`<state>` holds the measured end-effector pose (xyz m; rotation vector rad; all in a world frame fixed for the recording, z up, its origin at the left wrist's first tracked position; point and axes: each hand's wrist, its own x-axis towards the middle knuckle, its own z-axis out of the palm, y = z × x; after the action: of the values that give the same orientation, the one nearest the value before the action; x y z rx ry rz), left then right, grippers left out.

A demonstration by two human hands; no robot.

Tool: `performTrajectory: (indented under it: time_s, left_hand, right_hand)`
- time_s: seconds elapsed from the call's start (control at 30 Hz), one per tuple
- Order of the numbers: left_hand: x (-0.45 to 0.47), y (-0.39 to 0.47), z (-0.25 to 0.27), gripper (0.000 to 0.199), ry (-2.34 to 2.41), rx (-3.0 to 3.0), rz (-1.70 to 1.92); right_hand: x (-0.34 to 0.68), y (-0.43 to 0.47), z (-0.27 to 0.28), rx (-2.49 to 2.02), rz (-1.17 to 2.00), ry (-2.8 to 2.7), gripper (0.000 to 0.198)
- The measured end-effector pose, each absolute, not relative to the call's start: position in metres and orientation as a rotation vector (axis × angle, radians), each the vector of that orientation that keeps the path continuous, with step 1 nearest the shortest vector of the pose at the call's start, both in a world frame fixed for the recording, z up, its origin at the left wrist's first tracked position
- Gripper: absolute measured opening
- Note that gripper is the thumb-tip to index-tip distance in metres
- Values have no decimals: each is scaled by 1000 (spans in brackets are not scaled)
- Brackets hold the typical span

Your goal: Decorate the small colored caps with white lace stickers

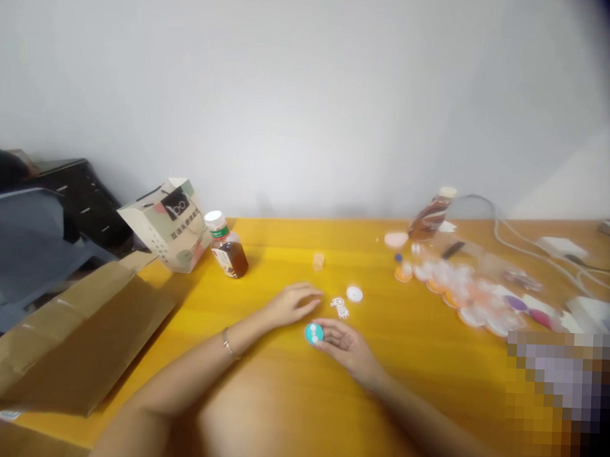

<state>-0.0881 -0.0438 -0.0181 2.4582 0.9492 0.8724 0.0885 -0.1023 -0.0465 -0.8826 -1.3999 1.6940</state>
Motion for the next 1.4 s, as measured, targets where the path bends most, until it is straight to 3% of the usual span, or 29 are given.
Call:
performTrajectory:
  time_s: [0.23, 0.37, 0.57, 0.87, 1.23, 1.4]
  left_hand:
    - [-27, 3, -8, 36, 770, 2658, 562]
    - [-10, 14, -18, 25, 778, 2615, 472]
    - [-55, -4, -8, 44, 834, 1931, 810]
    - [-118, -61, -13, 41, 655, 1212, 842]
    - [-97, -70, -13, 39, 815, 1521, 841]
    - [-89, -82, -6, 32, 904, 1963, 860]
  right_hand:
    - [90, -101, -51, -851, 1725, -1476, 37]
    - [90, -100, -55, -841, 1726, -1472, 38]
    - [91, -101, -51, -829, 1722, -1428, 36]
    - [91, -93, -48, -991, 1477, -1221, 36]
    - [90, -90, -54, -1017, 1388, -1176, 35]
    - [90, -92, -52, -996, 1387, -1231, 34]
